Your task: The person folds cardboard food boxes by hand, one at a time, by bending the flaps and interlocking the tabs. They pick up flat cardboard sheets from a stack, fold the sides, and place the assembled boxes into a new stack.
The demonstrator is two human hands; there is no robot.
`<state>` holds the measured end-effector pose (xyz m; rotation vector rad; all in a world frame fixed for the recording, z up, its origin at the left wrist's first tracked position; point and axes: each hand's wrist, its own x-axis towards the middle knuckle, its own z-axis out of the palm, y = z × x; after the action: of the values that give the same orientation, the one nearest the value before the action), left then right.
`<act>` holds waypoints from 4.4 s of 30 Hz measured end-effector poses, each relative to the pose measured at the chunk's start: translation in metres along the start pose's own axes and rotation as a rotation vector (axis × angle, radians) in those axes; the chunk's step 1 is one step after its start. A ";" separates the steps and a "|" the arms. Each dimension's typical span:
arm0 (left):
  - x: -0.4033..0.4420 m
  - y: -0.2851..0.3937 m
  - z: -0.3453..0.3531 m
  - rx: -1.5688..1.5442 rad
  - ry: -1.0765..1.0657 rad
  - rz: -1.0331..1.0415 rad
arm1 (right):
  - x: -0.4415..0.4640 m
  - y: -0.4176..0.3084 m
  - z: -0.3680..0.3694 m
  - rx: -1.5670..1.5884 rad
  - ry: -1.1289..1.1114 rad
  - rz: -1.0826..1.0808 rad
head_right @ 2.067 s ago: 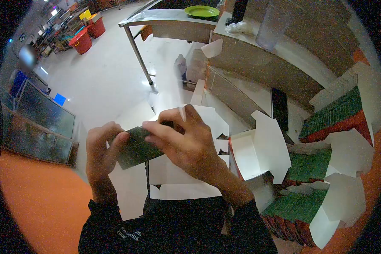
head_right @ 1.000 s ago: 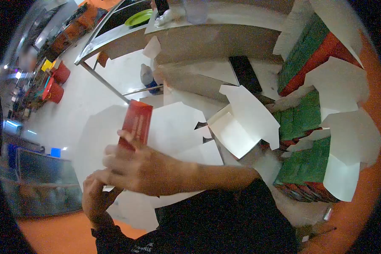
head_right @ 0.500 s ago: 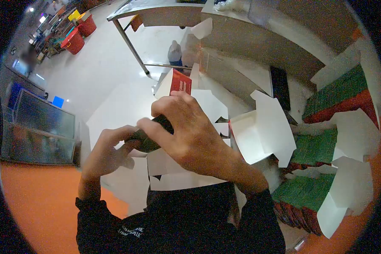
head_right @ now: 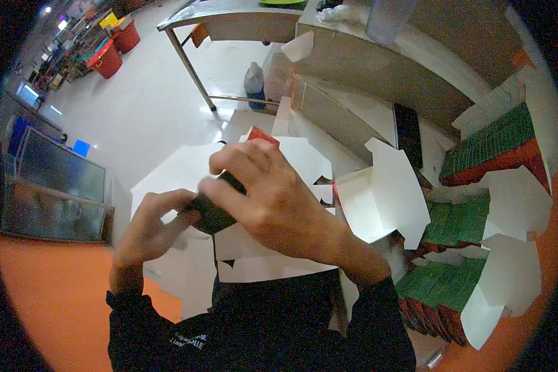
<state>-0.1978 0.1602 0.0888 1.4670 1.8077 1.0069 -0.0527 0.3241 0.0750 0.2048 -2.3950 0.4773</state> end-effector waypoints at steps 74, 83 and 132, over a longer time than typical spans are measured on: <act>0.020 -0.012 0.064 -0.959 0.473 0.127 | -0.010 -0.001 0.025 0.058 0.361 0.250; -0.008 -0.034 0.018 0.336 0.909 0.521 | -0.018 0.026 -0.014 0.307 0.347 0.179; -0.055 -0.144 0.115 -0.152 0.430 -0.454 | -0.216 -0.027 -0.010 -0.608 0.035 1.253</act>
<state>-0.1670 0.1135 -0.0946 0.7290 2.1705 1.2443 0.1243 0.3078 -0.0504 -1.5955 -2.2374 0.2236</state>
